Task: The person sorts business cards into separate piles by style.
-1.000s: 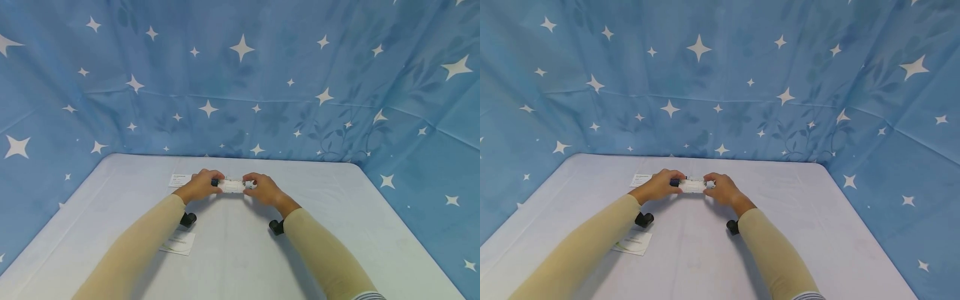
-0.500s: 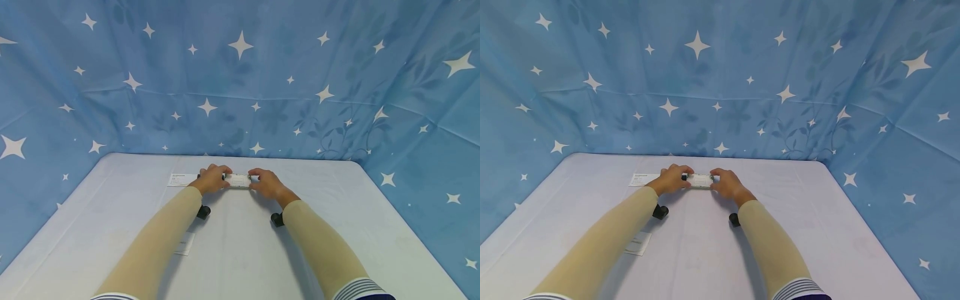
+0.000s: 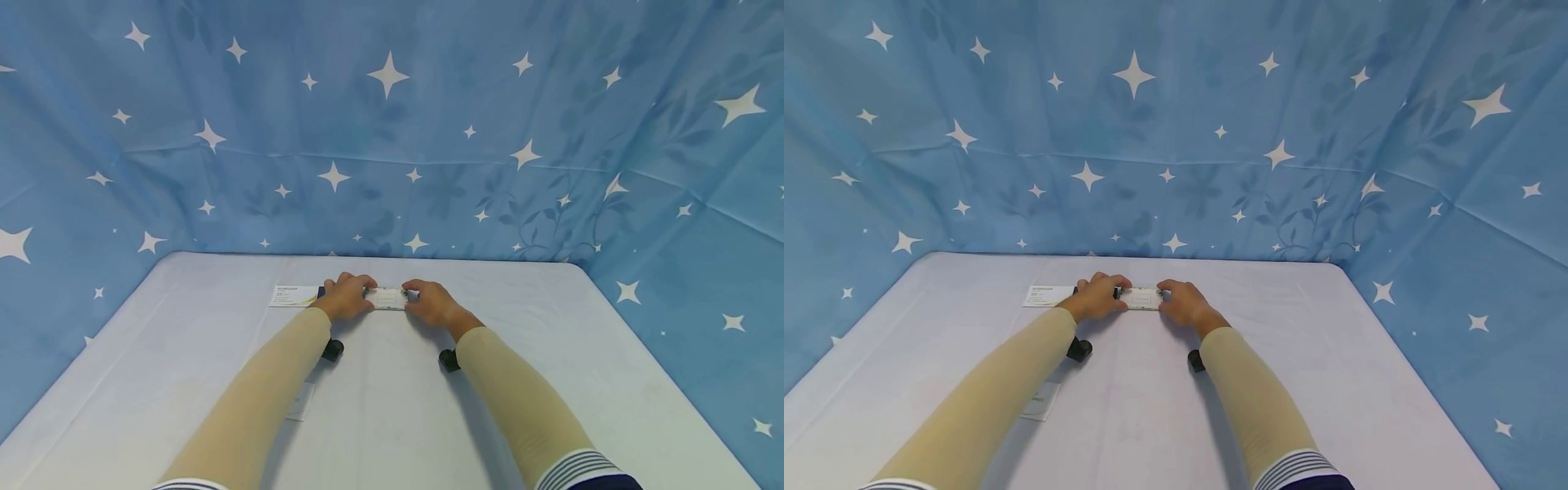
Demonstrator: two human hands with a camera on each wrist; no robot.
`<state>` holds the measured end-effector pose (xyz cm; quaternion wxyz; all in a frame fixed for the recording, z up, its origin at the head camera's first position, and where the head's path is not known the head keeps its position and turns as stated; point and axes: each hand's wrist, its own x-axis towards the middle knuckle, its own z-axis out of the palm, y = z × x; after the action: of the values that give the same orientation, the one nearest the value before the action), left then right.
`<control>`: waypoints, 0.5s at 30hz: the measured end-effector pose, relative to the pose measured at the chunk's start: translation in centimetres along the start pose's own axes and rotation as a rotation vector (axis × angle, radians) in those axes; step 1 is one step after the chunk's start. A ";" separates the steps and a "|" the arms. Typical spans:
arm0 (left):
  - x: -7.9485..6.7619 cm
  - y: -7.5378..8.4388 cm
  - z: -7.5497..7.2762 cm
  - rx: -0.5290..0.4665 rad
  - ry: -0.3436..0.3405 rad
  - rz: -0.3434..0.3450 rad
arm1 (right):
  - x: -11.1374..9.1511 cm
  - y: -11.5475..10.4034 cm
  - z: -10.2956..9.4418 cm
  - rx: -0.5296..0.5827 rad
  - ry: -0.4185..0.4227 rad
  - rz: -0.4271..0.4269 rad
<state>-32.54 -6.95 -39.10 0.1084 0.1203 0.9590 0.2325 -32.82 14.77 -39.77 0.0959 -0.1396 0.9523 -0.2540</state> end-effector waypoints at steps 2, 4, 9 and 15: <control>-0.1 0.0 -0.1 -0.009 -0.009 -0.008 | 0.0 0.0 0.0 0.002 -0.001 0.015; -0.1 0.0 -0.2 -0.018 -0.013 -0.016 | 0.1 0.0 0.0 0.004 0.001 0.023; -0.1 -0.1 -0.1 -0.015 -0.017 -0.017 | 0.1 0.0 0.1 0.001 0.001 0.026; 0.2 -0.1 0.3 0.006 -0.029 0.000 | -0.1 0.1 0.3 -0.023 -0.006 0.015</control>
<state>-32.66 -6.89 -39.47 0.1221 0.1242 0.9580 0.2278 -32.73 14.77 -40.05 0.0991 -0.1344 0.9558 -0.2418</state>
